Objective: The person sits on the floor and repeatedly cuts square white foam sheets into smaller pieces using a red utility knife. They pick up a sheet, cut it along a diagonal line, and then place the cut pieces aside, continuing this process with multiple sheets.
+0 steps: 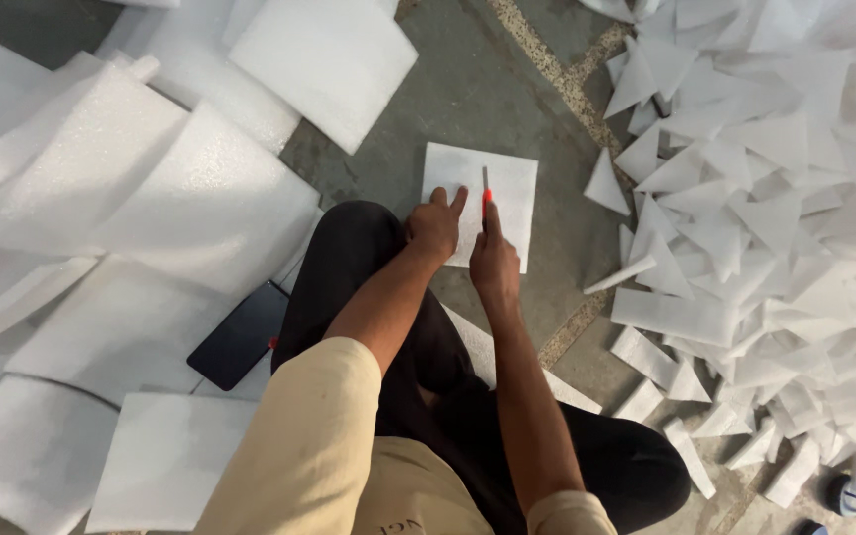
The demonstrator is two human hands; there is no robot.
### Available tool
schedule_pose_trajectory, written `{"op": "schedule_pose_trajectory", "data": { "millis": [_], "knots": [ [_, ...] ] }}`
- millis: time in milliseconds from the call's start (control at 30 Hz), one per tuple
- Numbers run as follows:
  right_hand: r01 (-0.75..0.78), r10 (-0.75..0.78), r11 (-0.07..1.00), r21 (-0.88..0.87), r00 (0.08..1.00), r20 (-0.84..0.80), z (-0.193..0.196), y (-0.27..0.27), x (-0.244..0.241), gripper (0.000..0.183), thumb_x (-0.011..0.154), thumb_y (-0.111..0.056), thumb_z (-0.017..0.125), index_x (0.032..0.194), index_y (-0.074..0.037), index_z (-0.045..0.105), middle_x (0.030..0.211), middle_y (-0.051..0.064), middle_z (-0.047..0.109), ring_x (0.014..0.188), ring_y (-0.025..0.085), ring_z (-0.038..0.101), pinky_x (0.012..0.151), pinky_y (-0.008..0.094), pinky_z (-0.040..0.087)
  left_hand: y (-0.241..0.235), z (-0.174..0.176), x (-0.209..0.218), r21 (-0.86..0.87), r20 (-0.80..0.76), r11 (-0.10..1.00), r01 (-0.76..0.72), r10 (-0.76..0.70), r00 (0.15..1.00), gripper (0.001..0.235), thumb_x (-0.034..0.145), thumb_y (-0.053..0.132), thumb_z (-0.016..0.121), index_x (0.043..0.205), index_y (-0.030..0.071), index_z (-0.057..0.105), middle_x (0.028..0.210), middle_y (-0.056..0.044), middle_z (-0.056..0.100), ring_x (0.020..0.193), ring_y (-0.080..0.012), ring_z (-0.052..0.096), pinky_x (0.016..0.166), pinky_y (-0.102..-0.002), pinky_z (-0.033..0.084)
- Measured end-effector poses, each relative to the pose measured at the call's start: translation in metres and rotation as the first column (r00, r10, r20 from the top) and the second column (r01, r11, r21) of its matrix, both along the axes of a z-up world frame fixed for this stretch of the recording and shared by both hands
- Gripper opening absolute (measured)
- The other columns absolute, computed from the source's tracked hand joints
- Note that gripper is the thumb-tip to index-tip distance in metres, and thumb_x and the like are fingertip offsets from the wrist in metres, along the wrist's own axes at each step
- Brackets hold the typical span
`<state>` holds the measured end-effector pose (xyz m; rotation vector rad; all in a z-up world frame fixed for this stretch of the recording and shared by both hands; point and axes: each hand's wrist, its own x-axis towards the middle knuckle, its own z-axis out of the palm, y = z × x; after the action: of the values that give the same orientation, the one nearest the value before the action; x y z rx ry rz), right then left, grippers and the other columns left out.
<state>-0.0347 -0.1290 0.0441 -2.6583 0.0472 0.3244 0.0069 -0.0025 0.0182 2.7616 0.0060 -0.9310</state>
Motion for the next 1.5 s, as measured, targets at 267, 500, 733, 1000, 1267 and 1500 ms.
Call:
{"op": "schedule_pose_trajectory", "data": {
  "millis": [267,500,733,1000,1267,1500],
  "knots": [
    [-0.028,0.028,0.999,-0.036,1.000,0.005,-0.012,0.008,0.046,0.060,0.101,-0.015,0.051,0.158,-0.025,0.037,0.084,0.023,0.073,0.076,0.044,0.072,0.068,0.056,0.054,-0.004,-0.014,0.006,0.027,-0.024,0.999,0.038,-0.038,0.999,0.099,0.091,0.020,0.069,0.167,0.026,0.005,0.139,-0.017,0.042,0.092,-0.0317,0.073,0.059,-0.039,0.063],
    [-0.018,0.018,1.000,0.008,1.000,-0.023,0.005,-0.002,0.006,0.057,0.100,-0.016,0.051,0.156,-0.024,0.044,0.087,0.026,0.072,0.077,0.043,0.073,0.069,0.055,0.057,-0.008,-0.041,0.001,-0.010,0.191,1.000,0.004,-0.002,0.982,0.097,0.087,0.021,0.072,0.166,0.024,0.016,0.134,-0.018,0.048,0.093,-0.0316,0.072,0.064,-0.040,0.062],
    [0.075,-0.109,0.990,-0.116,0.939,-0.327,0.050,-0.022,-0.152,0.062,0.099,-0.021,0.048,0.159,-0.031,0.035,0.100,0.029,0.074,0.090,0.046,0.073,0.077,0.056,0.057,-0.001,-0.012,0.004,-0.089,0.023,0.995,-0.050,0.052,0.998,0.091,0.088,0.020,0.070,0.163,0.023,0.017,0.137,-0.017,0.044,0.099,-0.0354,0.069,0.066,-0.047,0.065],
    [0.129,-0.116,0.991,0.045,0.969,-0.220,0.049,-0.034,-0.180,0.060,0.099,-0.018,0.053,0.157,-0.029,0.038,0.101,0.028,0.073,0.093,0.047,0.072,0.078,0.055,0.057,-0.013,-0.028,-0.034,-0.165,0.212,0.986,0.016,0.019,0.977,0.059,0.097,0.019,0.061,0.150,0.019,0.034,0.131,-0.012,0.054,0.111,-0.0325,0.063,0.079,-0.052,0.058],
    [0.134,-0.120,0.987,0.090,0.982,-0.145,0.027,-0.021,-0.123,0.059,0.101,-0.018,0.051,0.158,-0.024,0.035,0.087,0.026,0.073,0.075,0.045,0.073,0.066,0.056,0.054,0.002,0.013,-0.015,-0.150,0.097,0.988,0.041,-0.027,0.995,0.088,0.089,0.024,0.068,0.162,0.024,0.019,0.138,-0.012,0.048,0.118,-0.0320,0.057,0.083,-0.047,0.056],
    [0.020,-0.030,0.997,0.074,0.991,0.133,0.002,-0.003,-0.016,0.058,0.101,-0.017,0.052,0.157,-0.023,0.039,0.088,0.027,0.073,0.076,0.046,0.071,0.065,0.057,0.052,0.001,0.005,-0.001,-0.179,0.082,0.983,-0.047,0.063,0.995,0.070,0.102,0.017,0.053,0.163,0.031,0.021,0.136,-0.013,0.051,0.119,-0.0334,0.060,0.087,-0.052,0.056]
  ]
}}
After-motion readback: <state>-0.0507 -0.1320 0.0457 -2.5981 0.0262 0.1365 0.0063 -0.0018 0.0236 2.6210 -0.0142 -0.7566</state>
